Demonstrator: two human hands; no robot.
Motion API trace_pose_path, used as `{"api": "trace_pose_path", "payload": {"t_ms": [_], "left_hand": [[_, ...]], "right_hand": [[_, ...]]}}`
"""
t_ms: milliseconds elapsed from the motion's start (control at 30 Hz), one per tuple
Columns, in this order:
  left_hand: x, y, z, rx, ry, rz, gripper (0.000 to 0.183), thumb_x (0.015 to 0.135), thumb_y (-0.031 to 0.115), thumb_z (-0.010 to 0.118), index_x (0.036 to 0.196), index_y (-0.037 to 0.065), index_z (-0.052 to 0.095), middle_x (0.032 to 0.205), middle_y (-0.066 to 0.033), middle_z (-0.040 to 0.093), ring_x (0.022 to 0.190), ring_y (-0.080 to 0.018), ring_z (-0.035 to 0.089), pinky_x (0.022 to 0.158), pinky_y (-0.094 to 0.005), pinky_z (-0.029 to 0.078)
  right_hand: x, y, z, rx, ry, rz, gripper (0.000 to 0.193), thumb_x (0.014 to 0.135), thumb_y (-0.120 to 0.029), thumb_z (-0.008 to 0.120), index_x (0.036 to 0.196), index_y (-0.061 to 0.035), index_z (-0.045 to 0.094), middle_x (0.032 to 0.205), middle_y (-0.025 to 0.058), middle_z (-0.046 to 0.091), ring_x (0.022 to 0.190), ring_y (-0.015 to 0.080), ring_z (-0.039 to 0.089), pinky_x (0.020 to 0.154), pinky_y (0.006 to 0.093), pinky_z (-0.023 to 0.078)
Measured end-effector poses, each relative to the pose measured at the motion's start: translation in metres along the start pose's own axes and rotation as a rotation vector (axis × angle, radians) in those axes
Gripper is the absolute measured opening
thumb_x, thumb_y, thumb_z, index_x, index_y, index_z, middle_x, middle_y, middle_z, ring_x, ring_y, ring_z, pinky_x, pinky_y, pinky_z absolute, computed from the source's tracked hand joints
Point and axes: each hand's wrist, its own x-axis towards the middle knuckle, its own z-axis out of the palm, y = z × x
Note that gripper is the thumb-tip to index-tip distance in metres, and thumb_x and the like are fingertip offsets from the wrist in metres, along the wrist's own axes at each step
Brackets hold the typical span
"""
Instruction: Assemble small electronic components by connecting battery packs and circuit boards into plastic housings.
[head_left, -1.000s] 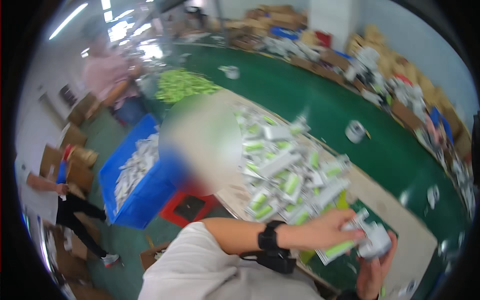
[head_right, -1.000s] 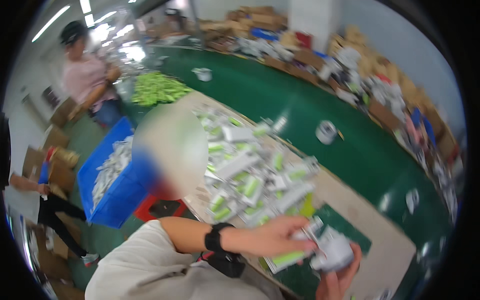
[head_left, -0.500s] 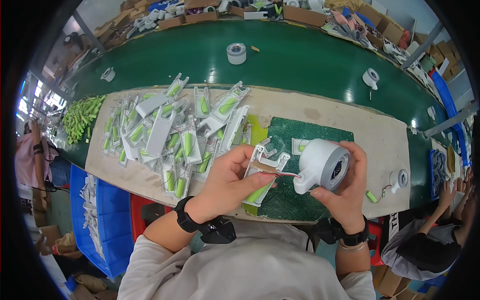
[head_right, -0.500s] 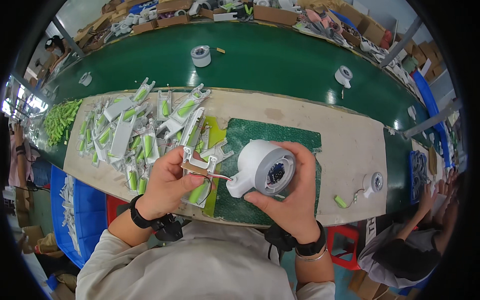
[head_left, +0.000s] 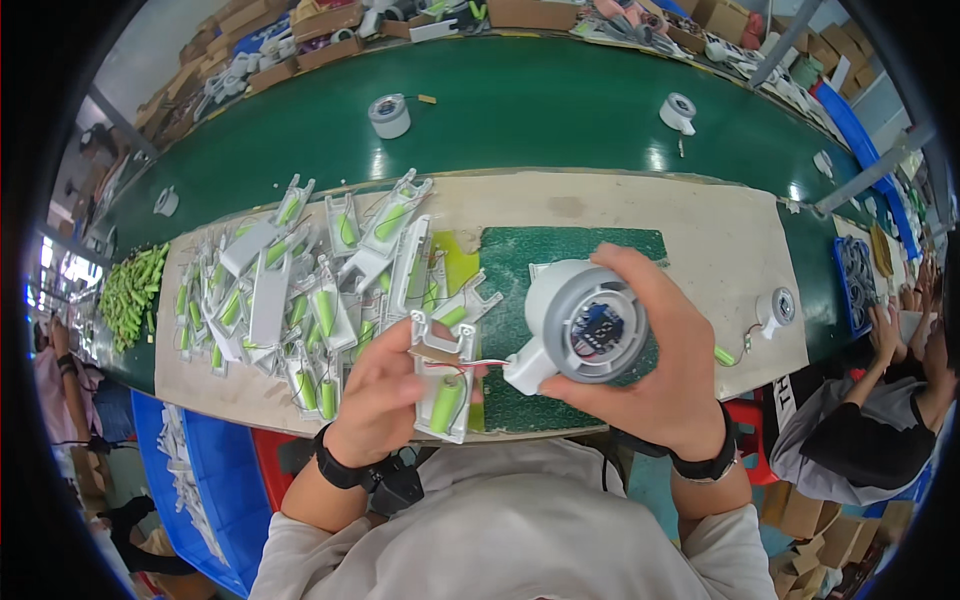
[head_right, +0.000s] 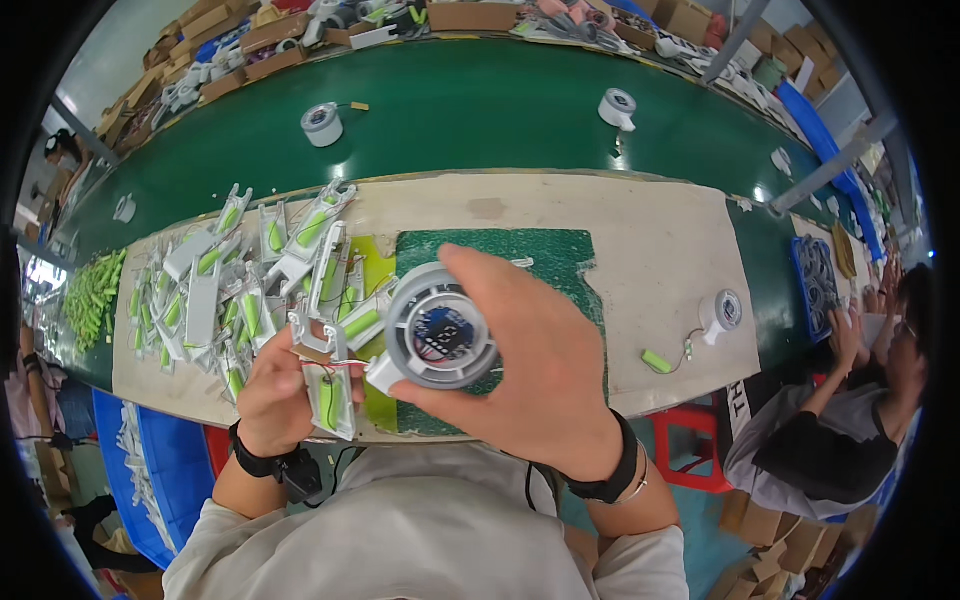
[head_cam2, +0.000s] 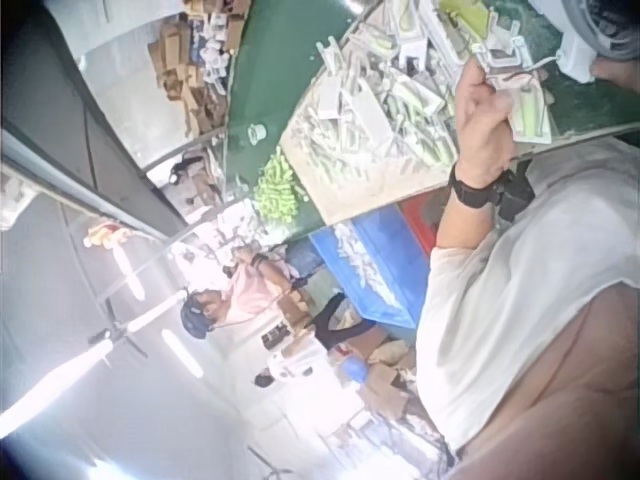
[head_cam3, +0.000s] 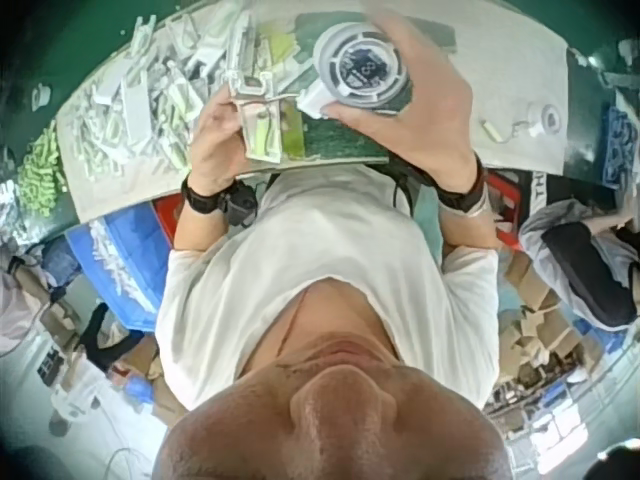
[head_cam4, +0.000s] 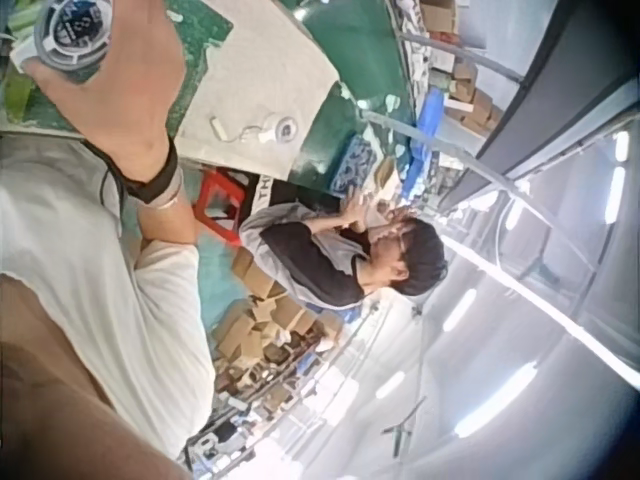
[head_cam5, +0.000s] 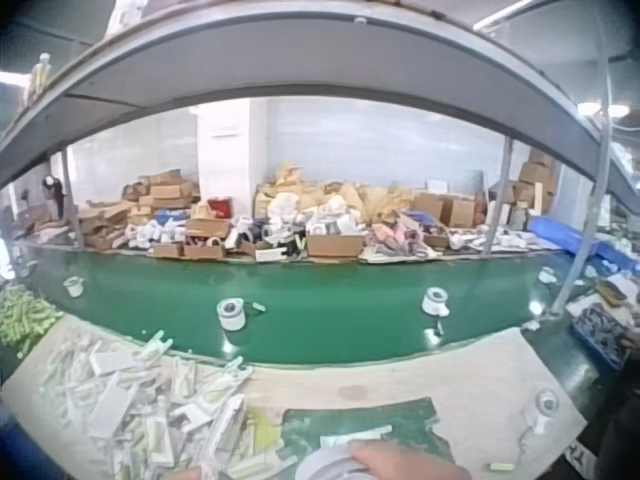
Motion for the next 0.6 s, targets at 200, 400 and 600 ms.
{"api": "trace_pose_path", "payload": {"t_ms": [200, 400, 600], "left_hand": [[-0.0047, -0.0036, -0.0022, 0.129, 0.175, 0.01, 0.04, 0.085, 0.029, 0.054, 0.107, -0.004, 0.046, 0.094, -0.0166, 0.059, 0.075, -0.0225, 0.062, 0.065, -0.0304, 0.051], [-0.0039, -0.0076, -0.002, 0.21, 0.217, 0.095, 0.033, 0.086, 0.027, 0.052, 0.102, -0.002, 0.048, 0.089, -0.0141, 0.06, 0.073, -0.0214, 0.061, 0.065, -0.0306, 0.05], [-0.0057, -0.0104, -0.0004, 0.174, 0.262, 0.067, 0.03, 0.086, 0.026, 0.051, 0.1, -0.001, 0.049, 0.088, -0.014, 0.06, 0.074, -0.0207, 0.061, 0.067, -0.0304, 0.049]], "right_hand": [[0.0041, -0.0038, 0.0018, -0.085, -0.012, -0.087, 0.072, 0.053, -0.029, 0.079, 0.112, -0.0018, 0.047, 0.099, 0.0122, 0.057, 0.08, 0.0275, 0.058, 0.066, 0.0327, 0.046], [0.0013, -0.0029, 0.0034, -0.076, 0.017, -0.04, 0.067, 0.053, -0.031, 0.079, 0.106, -0.0022, 0.048, 0.092, 0.0091, 0.057, 0.072, 0.0258, 0.056, 0.061, 0.0324, 0.044], [-0.0013, -0.0064, 0.0015, -0.112, -0.053, -0.019, 0.072, 0.049, -0.029, 0.083, 0.106, -0.001, 0.049, 0.096, 0.0134, 0.057, 0.084, 0.0278, 0.059, 0.071, 0.0333, 0.047]]}}
